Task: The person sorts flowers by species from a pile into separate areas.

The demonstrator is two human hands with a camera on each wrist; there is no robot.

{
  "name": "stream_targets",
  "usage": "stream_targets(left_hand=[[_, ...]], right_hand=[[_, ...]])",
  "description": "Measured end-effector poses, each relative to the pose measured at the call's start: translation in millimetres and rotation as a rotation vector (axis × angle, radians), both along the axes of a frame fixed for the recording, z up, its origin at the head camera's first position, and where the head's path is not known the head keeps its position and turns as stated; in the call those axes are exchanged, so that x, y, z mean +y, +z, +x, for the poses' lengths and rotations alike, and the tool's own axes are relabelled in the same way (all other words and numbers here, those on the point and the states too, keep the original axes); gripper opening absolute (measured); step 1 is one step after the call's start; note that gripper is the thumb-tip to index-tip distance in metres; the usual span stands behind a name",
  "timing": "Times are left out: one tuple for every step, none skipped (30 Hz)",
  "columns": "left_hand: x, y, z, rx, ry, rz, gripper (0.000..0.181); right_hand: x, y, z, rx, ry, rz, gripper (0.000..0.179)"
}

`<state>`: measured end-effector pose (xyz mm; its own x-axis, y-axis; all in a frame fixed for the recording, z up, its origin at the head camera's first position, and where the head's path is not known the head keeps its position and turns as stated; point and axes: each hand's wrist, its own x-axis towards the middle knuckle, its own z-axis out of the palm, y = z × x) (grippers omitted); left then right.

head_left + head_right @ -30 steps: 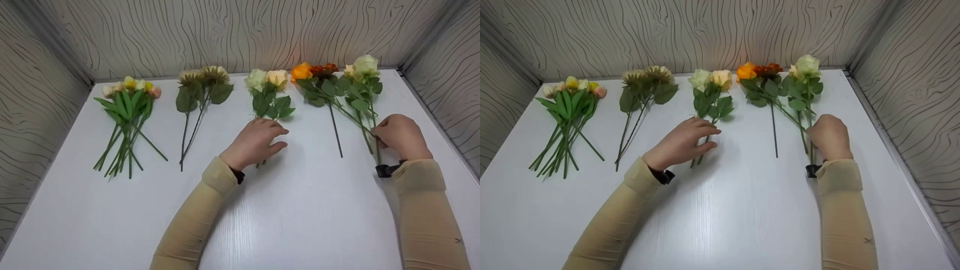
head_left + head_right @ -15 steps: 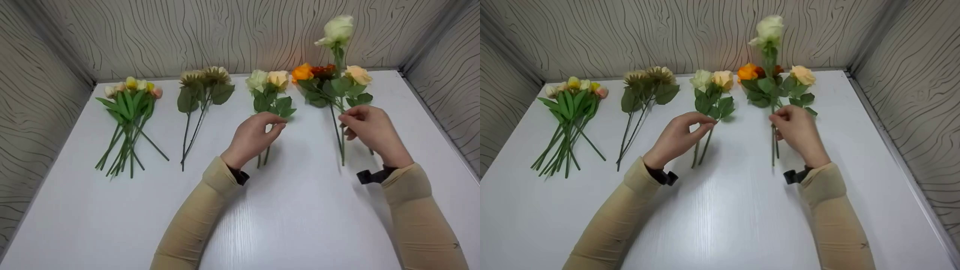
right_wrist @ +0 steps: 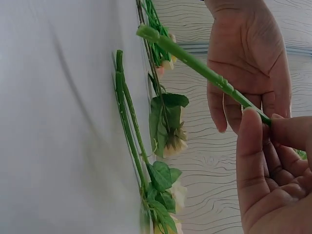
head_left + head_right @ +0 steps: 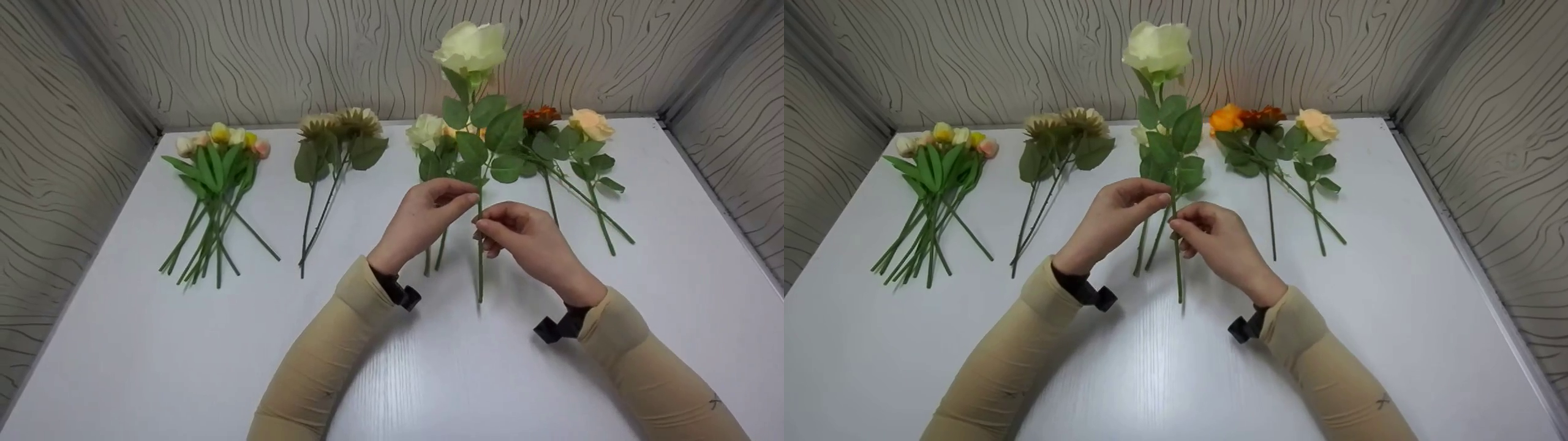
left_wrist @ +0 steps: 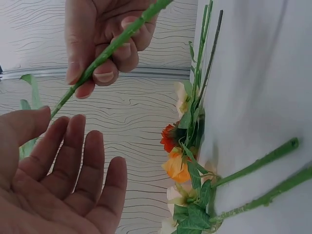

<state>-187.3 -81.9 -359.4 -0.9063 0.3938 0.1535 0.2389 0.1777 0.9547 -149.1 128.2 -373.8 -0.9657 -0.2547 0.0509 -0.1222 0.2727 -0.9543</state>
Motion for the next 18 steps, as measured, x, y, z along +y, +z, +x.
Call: stream_targets(left_hand=[[0.6, -0.3, 0.2, 0.000, -0.001, 0.001, 0.024], [1.1, -0.5, 0.4, 0.001, 0.000, 0.003, 0.023], [1.6, -0.8, 0.5, 0.001, 0.001, 0.005, 0.022], [2.4, -0.9, 0.5, 0.001, 0.003, 0.007, 0.021], [3.0, -1.1, 0.4, 0.000, 0.005, 0.011, 0.020], [3.5, -1.3, 0.4, -0.002, 0.008, 0.017, 0.019], [4.0, -1.4, 0.3, -0.005, 0.010, 0.023, 0.018], [4.5, -1.2, 0.4, -0.008, 0.012, 0.029, 0.017], [4.9, -1.2, 0.5, -0.013, 0.014, 0.036, 0.016], [5.1, -1.1, 0.6, -0.017, 0.015, 0.042, 0.015], [5.2, -0.7, 0.7, -0.022, 0.017, 0.047, 0.015], [5.0, -0.1, 0.7, -0.028, 0.019, 0.052, 0.014], [4.5, 0.3, 0.5, -0.031, 0.020, 0.056, 0.014], [3.2, 0.9, 0.1, -0.036, 0.023, 0.062, 0.014], [1.3, 1.3, -0.8, -0.044, 0.025, 0.066, 0.014], [-1.1, 1.7, -2.3, -0.055, 0.028, 0.070, 0.013], [-3.8, 2.3, -4.5, -0.070, 0.029, 0.072, 0.013], [-6.7, 2.9, -7.5, -0.089, 0.032, 0.069, 0.013]], right_hand=[[-0.9, -0.3, 0.4, -0.001, 0.002, -0.002, 0.029], [-1.6, -0.5, 0.5, -0.003, 0.003, -0.001, 0.028], [-2.2, -0.7, 0.6, -0.008, 0.003, -0.002, 0.028], [-2.3, -0.7, 0.8, -0.010, 0.004, 0.001, 0.028], [-2.4, -0.6, 1.0, -0.011, 0.005, 0.006, 0.028], [-2.6, -0.5, 1.3, -0.011, 0.007, 0.010, 0.029], [-2.6, -0.5, 1.3, -0.011, 0.008, 0.013, 0.029], [-2.8, -0.5, 1.5, -0.011, 0.010, 0.015, 0.030], [-2.7, -0.3, 1.7, -0.014, 0.010, 0.017, 0.030], [-2.6, -0.5, 1.7, -0.013, 0.011, 0.021, 0.032], [-2.4, -0.5, 1.7, -0.015, 0.013, 0.021, 0.032], [-2.0, -0.6, 1.5, -0.017, 0.013, 0.016, 0.031], [-1.3, -0.7, 1.0, -0.019, 0.012, 0.013, 0.032], [-0.4, -0.3, 0.5, -0.023, 0.011, 0.008, 0.033], [0.9, 0.1, -0.4, -0.025, 0.008, 0.003, 0.033], [2.4, 0.7, -1.5, -0.025, 0.006, -0.005, 0.034], [4.4, 2.0, -2.4, -0.026, 0.002, -0.009, 0.034], [6.7, 3.5, -3.2, -0.029, -0.007, -0.016, 0.035]])
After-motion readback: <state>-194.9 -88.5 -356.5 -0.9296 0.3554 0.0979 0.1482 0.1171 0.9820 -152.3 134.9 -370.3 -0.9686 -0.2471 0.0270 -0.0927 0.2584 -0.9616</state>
